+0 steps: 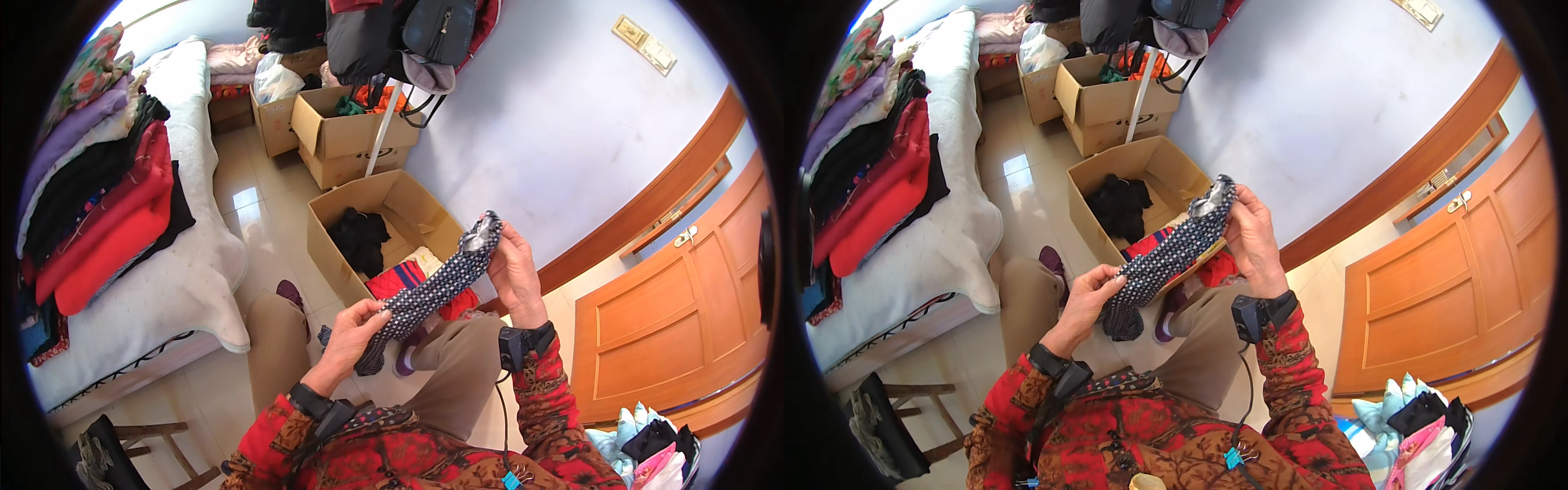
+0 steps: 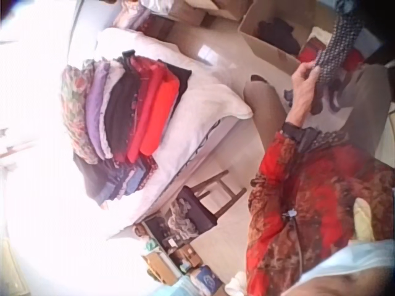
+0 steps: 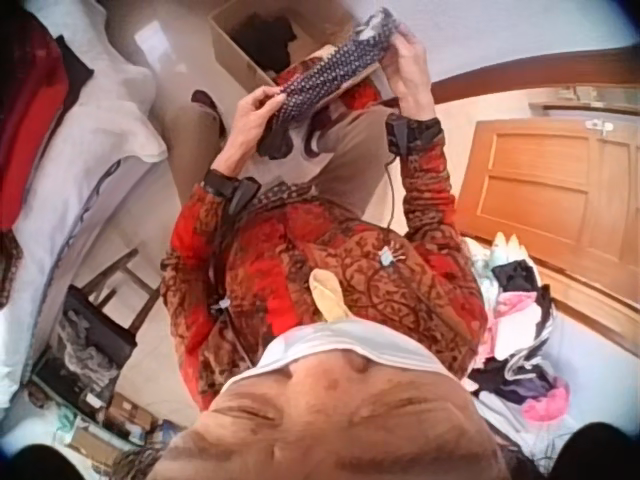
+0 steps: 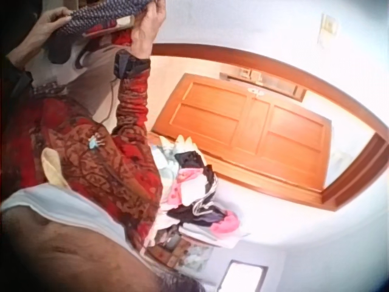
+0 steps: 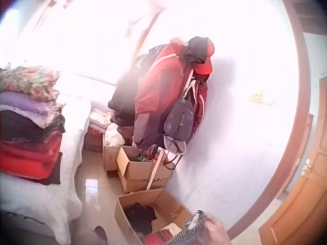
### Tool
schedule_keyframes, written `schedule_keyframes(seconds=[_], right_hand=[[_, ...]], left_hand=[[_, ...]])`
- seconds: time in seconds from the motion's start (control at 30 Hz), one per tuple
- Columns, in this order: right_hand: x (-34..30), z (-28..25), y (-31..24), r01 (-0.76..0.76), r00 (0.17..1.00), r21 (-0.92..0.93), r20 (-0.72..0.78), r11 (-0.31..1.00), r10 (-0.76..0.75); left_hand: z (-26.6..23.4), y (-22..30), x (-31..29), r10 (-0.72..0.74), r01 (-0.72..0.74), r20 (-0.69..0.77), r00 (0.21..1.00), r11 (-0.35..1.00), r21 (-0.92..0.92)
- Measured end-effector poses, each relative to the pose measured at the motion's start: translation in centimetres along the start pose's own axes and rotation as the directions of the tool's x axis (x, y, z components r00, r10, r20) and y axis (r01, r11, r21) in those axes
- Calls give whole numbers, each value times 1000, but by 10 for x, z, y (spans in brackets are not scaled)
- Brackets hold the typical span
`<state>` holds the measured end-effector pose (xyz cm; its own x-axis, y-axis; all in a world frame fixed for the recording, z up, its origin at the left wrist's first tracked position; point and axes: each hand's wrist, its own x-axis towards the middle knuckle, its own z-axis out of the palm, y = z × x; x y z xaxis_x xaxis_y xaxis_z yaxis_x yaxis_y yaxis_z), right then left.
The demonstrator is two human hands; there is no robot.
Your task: The person folds various garments including a polka-dotted top, black pants, and other clothing items by hand, then places them into a cardboard box. The person also briefly handles a roll of toilet paper before returning to folding clothes.
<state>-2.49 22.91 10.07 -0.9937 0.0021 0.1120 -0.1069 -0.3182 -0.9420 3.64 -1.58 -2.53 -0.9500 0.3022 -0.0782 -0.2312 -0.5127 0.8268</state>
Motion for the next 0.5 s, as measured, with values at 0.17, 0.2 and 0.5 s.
schedule_keyframes(seconds=[0.17, 0.2, 0.5], right_hand=[[-2, -13, 19, -45, 998, -159, -49, 986, 38], [-2, -15, 23, -37, 998, -234, -56, 971, 25], [-8, -22, 26, -172, 982, 166, 103, 971, 157]], left_hand=[[-8, -7, -4, -95, 92, -16, 995, 987, -133], [-9, -8, -5, -83, 80, -13, 996, 982, -169], [-20, -39, -15, -297, 294, 19, 955, 934, -201]])
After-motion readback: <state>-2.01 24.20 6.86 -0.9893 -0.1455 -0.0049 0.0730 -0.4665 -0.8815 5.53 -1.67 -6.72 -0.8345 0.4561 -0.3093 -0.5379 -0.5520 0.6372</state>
